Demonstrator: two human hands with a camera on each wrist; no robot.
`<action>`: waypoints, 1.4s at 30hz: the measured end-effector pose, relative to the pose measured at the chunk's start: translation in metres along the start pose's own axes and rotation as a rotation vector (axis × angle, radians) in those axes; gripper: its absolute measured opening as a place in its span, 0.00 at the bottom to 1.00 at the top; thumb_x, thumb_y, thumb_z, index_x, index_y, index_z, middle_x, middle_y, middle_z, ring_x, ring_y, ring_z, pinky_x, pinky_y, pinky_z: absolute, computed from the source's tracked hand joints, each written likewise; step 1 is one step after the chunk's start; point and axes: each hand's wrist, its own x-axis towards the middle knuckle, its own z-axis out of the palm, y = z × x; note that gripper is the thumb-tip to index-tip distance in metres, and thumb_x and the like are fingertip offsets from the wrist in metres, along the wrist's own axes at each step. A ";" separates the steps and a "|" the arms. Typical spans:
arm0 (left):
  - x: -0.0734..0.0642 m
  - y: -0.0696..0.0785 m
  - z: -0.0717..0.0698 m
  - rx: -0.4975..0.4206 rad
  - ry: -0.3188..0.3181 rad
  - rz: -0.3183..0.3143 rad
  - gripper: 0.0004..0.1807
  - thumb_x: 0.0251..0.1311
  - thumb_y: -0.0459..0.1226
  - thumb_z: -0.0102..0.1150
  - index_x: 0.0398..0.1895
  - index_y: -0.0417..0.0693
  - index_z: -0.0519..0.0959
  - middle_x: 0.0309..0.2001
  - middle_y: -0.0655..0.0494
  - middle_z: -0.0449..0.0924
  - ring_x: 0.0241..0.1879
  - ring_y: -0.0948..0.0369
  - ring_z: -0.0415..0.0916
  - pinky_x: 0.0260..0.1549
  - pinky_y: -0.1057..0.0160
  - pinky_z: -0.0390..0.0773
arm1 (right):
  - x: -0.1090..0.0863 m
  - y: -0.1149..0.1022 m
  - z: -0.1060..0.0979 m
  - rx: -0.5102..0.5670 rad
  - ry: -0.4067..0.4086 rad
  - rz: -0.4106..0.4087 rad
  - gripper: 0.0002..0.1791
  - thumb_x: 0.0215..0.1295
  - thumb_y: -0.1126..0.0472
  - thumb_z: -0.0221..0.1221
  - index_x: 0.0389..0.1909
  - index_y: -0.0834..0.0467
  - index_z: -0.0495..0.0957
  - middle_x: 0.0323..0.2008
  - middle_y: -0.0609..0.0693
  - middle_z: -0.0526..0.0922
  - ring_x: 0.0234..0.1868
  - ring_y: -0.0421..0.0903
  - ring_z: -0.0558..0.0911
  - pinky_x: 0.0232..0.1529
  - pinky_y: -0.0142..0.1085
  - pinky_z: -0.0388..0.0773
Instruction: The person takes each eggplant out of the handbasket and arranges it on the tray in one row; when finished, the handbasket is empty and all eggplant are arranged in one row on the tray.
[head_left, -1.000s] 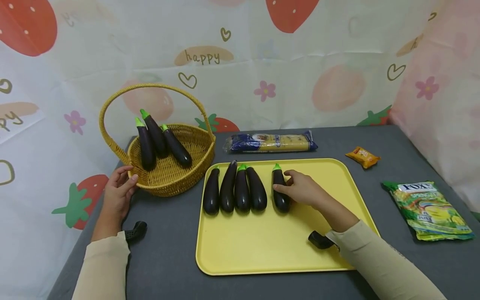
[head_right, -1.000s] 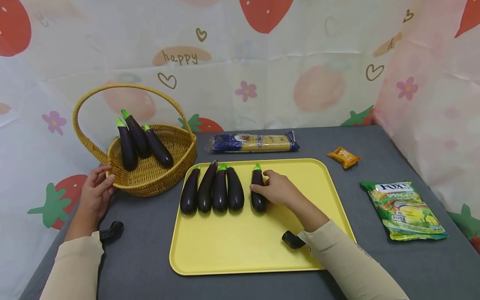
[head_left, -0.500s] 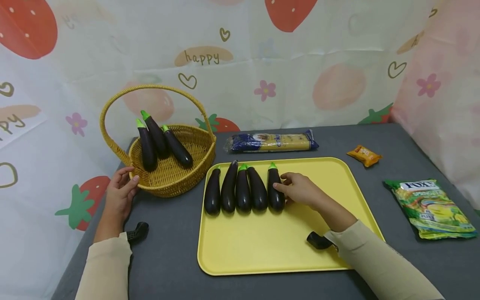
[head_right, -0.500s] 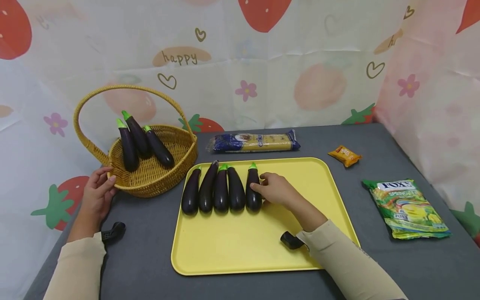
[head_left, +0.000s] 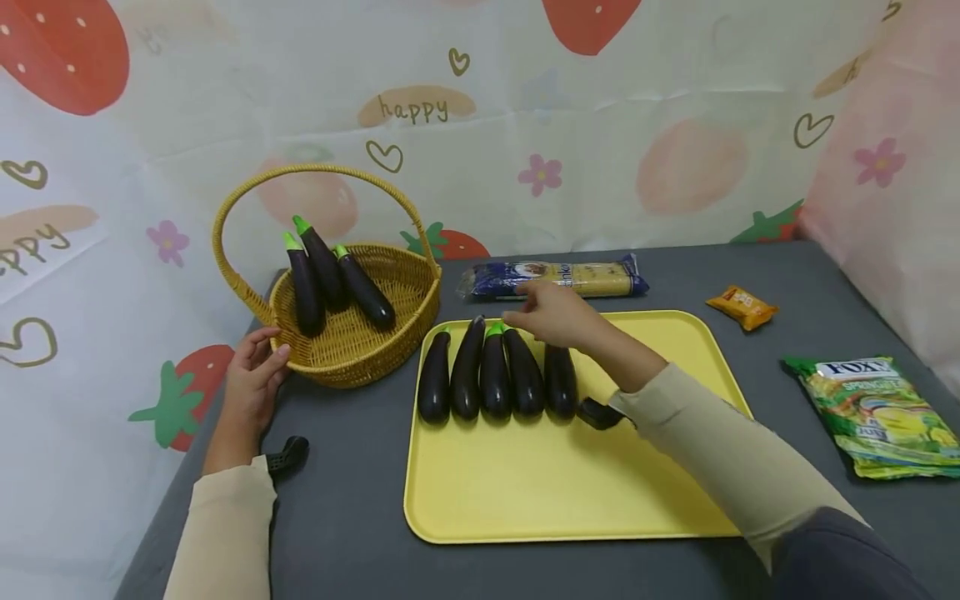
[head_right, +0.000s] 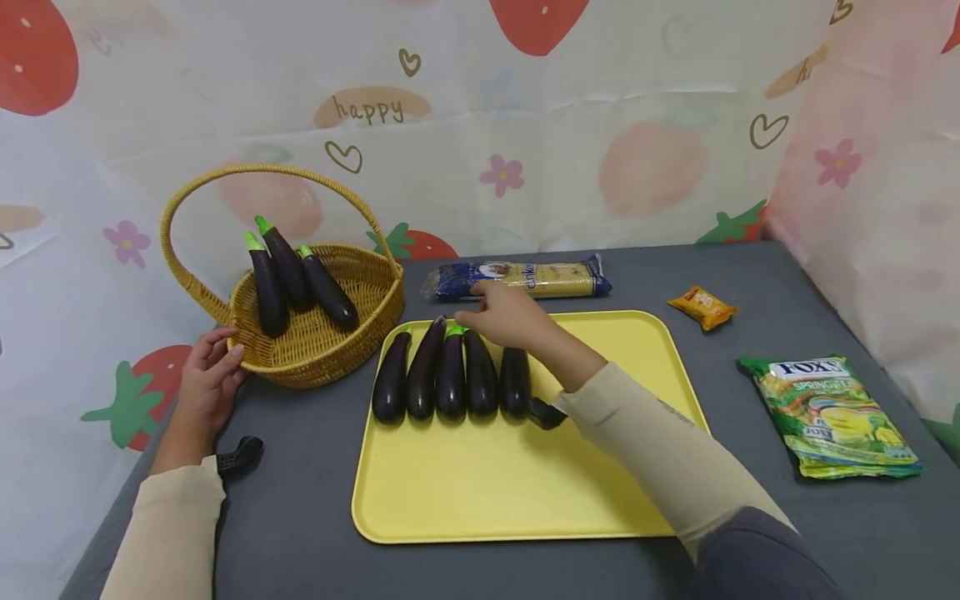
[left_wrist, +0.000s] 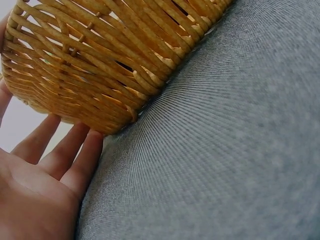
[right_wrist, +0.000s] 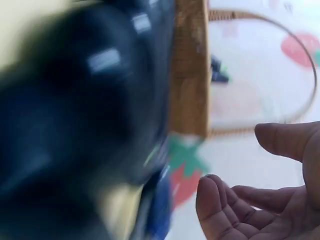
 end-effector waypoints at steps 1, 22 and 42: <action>0.000 -0.001 0.000 -0.012 0.002 -0.001 0.14 0.67 0.24 0.52 0.55 0.40 0.72 0.57 0.46 0.70 0.44 0.59 0.74 0.38 0.66 0.77 | 0.008 -0.014 0.003 -0.024 -0.005 -0.034 0.35 0.70 0.45 0.57 0.71 0.58 0.62 0.49 0.53 0.80 0.41 0.47 0.82 0.42 0.43 0.78; 0.005 0.002 0.007 -0.025 -0.001 0.016 0.14 0.66 0.23 0.52 0.52 0.42 0.75 0.55 0.46 0.72 0.44 0.58 0.74 0.36 0.66 0.78 | 0.157 -0.139 0.111 -0.204 0.005 0.059 0.38 0.71 0.48 0.55 0.75 0.54 0.51 0.70 0.54 0.58 0.65 0.49 0.68 0.55 0.39 0.71; 0.004 -0.001 -0.003 -0.013 0.011 -0.011 0.14 0.67 0.24 0.52 0.53 0.42 0.74 0.58 0.45 0.69 0.47 0.58 0.73 0.40 0.66 0.78 | 0.118 -0.125 0.074 0.333 -0.003 -0.082 0.40 0.68 0.54 0.60 0.75 0.56 0.52 0.59 0.55 0.73 0.49 0.46 0.79 0.41 0.36 0.78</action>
